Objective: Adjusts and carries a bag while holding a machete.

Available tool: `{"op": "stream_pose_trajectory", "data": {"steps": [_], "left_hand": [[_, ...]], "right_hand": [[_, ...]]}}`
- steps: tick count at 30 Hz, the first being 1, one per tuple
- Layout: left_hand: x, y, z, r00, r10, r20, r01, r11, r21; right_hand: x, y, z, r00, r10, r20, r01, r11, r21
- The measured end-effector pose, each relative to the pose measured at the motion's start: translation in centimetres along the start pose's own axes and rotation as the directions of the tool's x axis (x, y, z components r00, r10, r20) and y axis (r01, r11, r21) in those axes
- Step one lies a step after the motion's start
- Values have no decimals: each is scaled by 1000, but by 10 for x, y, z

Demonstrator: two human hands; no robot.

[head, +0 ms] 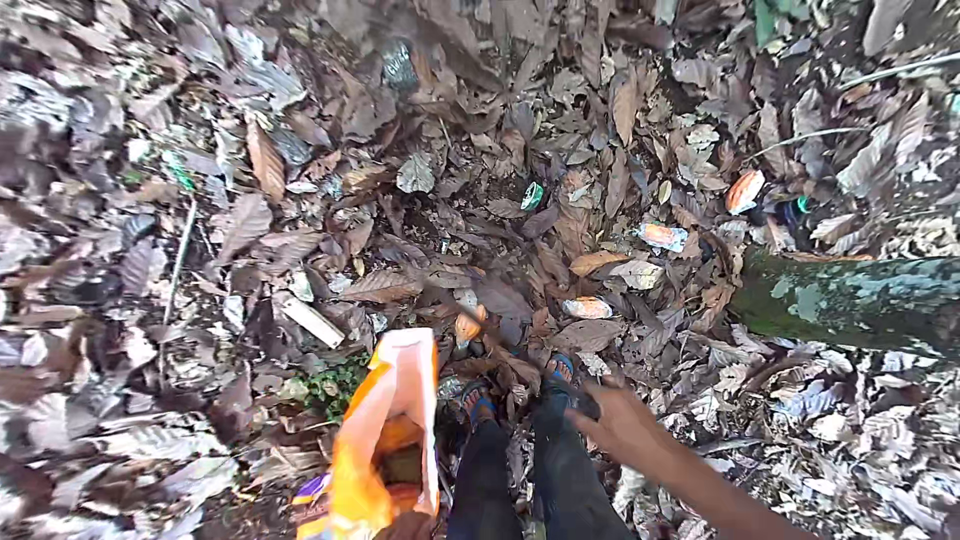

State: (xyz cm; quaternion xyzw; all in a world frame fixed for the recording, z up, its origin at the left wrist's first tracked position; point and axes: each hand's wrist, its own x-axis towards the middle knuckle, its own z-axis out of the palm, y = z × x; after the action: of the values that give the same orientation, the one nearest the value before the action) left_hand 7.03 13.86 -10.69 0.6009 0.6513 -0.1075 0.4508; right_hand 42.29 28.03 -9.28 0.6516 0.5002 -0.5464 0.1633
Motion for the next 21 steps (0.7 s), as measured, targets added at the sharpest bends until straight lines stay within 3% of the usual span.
{"op": "stream_pose_trajectory", "data": {"steps": [3,7,12,16,19,21], "left_hand": [[17,-7,7,997,39,-66,-40,999,-18],[30,-6,21,989,-11,-151,8,1000,-24],[49,4,30,989,-63,-134,67,997,26],[88,20,25,978,-191,-87,198,976,91],[103,33,29,963,-266,-39,269,955,121],[106,44,33,947,-314,-69,320,942,104]], "right_hand": [[12,26,-13,973,95,-208,-87,995,45],[33,70,-7,901,205,-382,-149,974,173],[71,119,16,804,357,-477,-234,926,297],[150,175,41,810,432,-396,-358,900,249],[200,227,59,823,565,-62,-563,825,42],[217,236,50,822,567,61,-566,824,-27]]}}
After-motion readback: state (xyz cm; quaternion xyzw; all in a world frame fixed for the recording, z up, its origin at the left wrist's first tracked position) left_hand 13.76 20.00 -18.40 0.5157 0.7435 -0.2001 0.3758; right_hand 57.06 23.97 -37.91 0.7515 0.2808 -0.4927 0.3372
